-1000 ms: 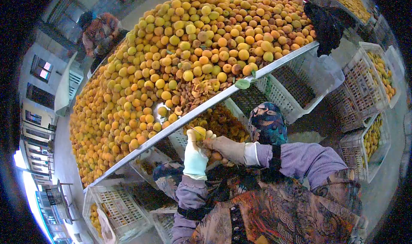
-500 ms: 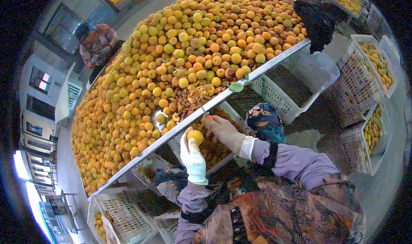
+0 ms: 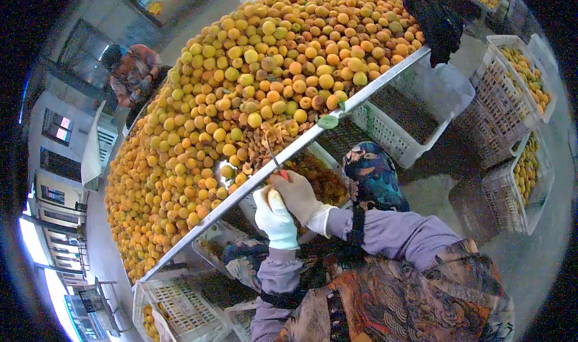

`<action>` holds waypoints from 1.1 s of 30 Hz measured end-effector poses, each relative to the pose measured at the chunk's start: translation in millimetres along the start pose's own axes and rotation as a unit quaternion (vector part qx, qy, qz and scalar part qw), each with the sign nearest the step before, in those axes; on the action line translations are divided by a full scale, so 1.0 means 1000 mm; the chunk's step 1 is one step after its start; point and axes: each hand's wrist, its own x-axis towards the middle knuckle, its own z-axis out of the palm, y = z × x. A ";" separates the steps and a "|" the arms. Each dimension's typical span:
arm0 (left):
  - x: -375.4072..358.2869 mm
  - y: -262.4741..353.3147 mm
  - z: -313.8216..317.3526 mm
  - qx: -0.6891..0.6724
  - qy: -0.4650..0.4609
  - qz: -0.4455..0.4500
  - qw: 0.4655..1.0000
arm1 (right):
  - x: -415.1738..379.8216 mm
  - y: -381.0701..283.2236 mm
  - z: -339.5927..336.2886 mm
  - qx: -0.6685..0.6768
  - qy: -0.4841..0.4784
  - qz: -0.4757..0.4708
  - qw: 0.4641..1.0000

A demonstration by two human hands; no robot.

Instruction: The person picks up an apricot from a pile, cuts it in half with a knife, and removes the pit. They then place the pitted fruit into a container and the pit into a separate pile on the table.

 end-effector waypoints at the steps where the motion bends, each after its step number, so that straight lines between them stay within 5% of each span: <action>1: 0.000 0.000 0.003 -0.020 0.014 -0.027 0.999 | 0.000 -0.001 0.001 -0.056 0.012 -0.020 0.998; 11: -0.010 -0.012 0.015 -0.260 0.024 -0.191 0.946 | 0.004 -0.007 0.002 -0.312 0.039 -0.067 0.947; 13: -0.011 -0.017 0.021 -0.379 0.029 -0.260 0.888 | 0.005 -0.008 0.000 -0.340 0.015 -0.097 0.935; 15: -0.011 -0.018 0.022 -0.355 0.022 -0.258 0.898 | 0.003 -0.012 -0.002 -0.352 0.009 -0.102 0.930; 21: -0.007 0.007 0.015 -0.454 0.016 -0.461 0.763 | 0.003 -0.015 -0.010 -0.424 -0.050 -0.160 0.890; 27: -0.015 0.013 0.011 -0.424 -0.026 -0.451 0.785 | 0.003 -0.020 -0.014 -0.439 -0.087 -0.167 0.879; 29: -0.031 -0.005 0.017 -0.409 -0.090 -0.342 0.841 | 0.003 -0.019 -0.018 -0.485 -0.144 -0.202 0.838; 30: -0.026 -0.022 0.000 -0.651 -0.121 -0.510 0.550 | 0.002 -0.018 -0.021 -0.487 -0.143 -0.200 0.838; 33: -0.027 -0.010 -0.011 -0.600 -0.165 -0.499 0.603 | -0.001 -0.013 -0.027 -0.435 -0.158 -0.177 0.869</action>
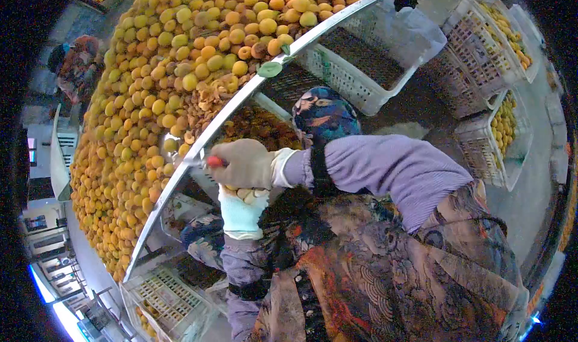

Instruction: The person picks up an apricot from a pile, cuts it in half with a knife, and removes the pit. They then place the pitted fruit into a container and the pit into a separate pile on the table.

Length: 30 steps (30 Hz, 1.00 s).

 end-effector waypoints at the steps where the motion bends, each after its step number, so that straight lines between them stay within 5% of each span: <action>1: -0.001 -0.003 -0.006 0.097 0.060 0.055 0.992 | 0.001 0.000 0.002 0.132 0.018 0.064 0.989; 2: -0.005 -0.006 -0.009 0.098 0.061 0.060 0.992 | 0.003 0.000 0.002 0.133 0.016 0.059 0.989; 4: -0.009 -0.012 -0.015 0.150 0.040 0.157 0.975 | 0.004 0.001 0.003 0.364 0.035 0.122 0.923; 5: -0.003 0.005 -0.022 -0.085 -0.030 -0.026 0.996 | 0.005 0.004 0.006 0.387 0.080 0.107 0.912; 6: -0.002 0.007 -0.025 -0.085 -0.029 -0.018 0.996 | 0.008 0.010 0.006 0.389 0.074 0.103 0.913; 10: -0.003 0.010 -0.027 0.040 0.019 0.108 0.993 | 0.009 0.026 -0.001 0.171 0.019 0.050 0.984; 12: -0.005 0.014 -0.032 0.040 0.045 0.125 0.990 | 0.014 0.033 0.001 -0.087 0.066 -0.076 0.991; 14: -0.006 0.017 -0.038 0.043 0.034 0.129 0.990 | 0.018 0.023 0.001 -0.032 0.088 -0.077 0.993; 15: -0.007 0.017 -0.040 0.050 0.020 0.124 0.991 | 0.020 0.003 -0.008 0.171 0.053 0.056 0.982; 16: -0.008 0.016 -0.038 0.047 0.022 0.129 0.990 | 0.021 -0.014 -0.016 0.361 0.016 0.189 0.913; 20: -0.015 0.016 -0.015 0.053 0.009 0.095 0.994 | 0.012 -0.043 -0.024 0.559 -0.017 0.070 0.826; 21: -0.020 0.016 -0.004 0.083 0.038 0.087 0.992 | 0.007 -0.043 -0.026 0.355 0.023 -0.136 0.925; 24: -0.020 0.012 0.001 0.113 0.038 0.060 0.991 | 0.002 -0.048 -0.030 0.523 -0.039 -0.030 0.851; 30: -0.023 0.007 0.006 0.147 -0.064 -0.007 0.987 | -0.003 -0.048 -0.030 0.525 -0.043 -0.010 0.850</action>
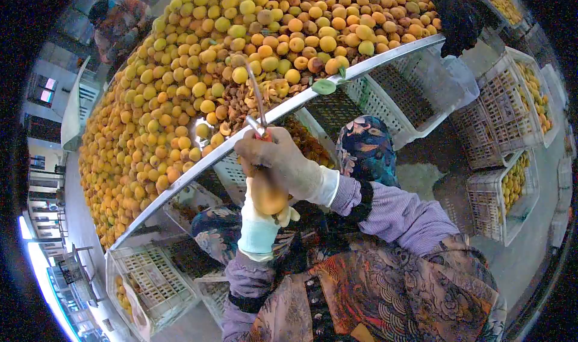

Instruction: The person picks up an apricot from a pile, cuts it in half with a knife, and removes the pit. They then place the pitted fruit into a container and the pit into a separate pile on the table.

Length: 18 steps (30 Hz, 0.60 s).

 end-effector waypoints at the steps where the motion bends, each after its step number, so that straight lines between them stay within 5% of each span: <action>1: -0.001 0.000 0.002 0.000 0.000 0.000 1.000 | 0.000 -0.001 0.000 -0.019 0.001 0.011 1.000; 8: -0.005 0.002 0.010 0.061 0.056 -0.047 0.995 | 0.002 0.003 -0.014 -0.126 -0.091 -0.086 0.984; 10: -0.005 0.000 0.010 0.077 0.062 -0.046 0.994 | 0.002 -0.002 -0.014 0.026 -0.100 0.121 0.987; 13: 0.002 -0.007 -0.002 0.086 0.031 -0.068 0.993 | 0.000 0.005 -0.013 -0.126 -0.088 0.073 0.985; 18: 0.004 -0.009 0.007 0.059 0.050 -0.052 0.996 | -0.004 0.008 -0.019 -0.103 -0.023 0.128 0.986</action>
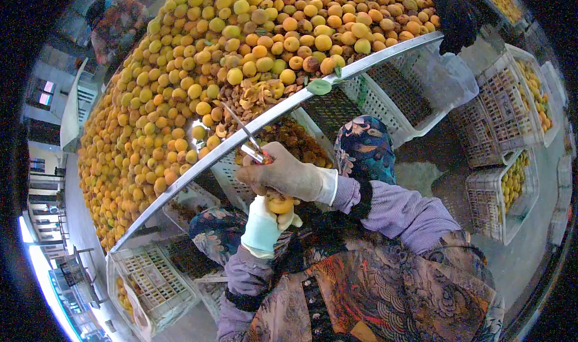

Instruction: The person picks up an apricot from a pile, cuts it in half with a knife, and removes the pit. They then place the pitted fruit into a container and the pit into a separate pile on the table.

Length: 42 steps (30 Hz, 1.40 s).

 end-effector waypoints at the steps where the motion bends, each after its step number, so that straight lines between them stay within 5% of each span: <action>1: -0.002 0.004 0.006 0.002 -0.001 -0.002 1.000 | 0.000 0.001 -0.001 0.074 -0.007 -0.001 0.997; 4: -0.005 0.007 0.015 -0.005 0.046 -0.034 0.998 | 0.008 0.015 -0.013 0.193 -0.066 -0.085 0.975; 8: -0.002 -0.007 0.013 -0.043 0.022 -0.016 0.999 | 0.007 0.023 -0.022 0.309 -0.079 0.006 0.948; 10: 0.004 -0.011 0.001 -0.036 -0.018 -0.062 0.997 | 0.007 0.027 -0.024 0.412 -0.008 0.030 0.911; 12: 0.004 -0.009 0.012 -0.039 0.050 -0.055 0.996 | 0.005 0.029 -0.027 0.321 -0.024 0.013 0.947; 19: -0.007 -0.006 0.014 -0.055 -0.074 0.071 0.993 | 0.004 0.010 -0.019 0.232 0.001 -0.069 0.970; 26: -0.017 0.000 0.005 0.064 -0.045 0.058 0.995 | 0.004 0.015 -0.012 0.261 -0.023 -0.050 0.964; 32: -0.024 0.021 -0.002 0.158 -0.002 0.042 0.987 | -0.005 -0.006 -0.003 0.158 -0.016 -0.092 0.983; 34: -0.020 0.018 0.002 0.008 -0.029 0.132 0.991 | -0.004 -0.010 0.001 0.208 0.027 -0.075 0.975; 38: -0.016 0.010 0.006 -0.154 -0.066 0.133 0.977 | -0.006 -0.013 0.009 0.188 0.094 -0.105 0.972; 42: -0.014 0.004 0.008 -0.081 -0.038 0.161 0.983 | -0.008 -0.016 0.008 0.136 0.123 -0.058 0.981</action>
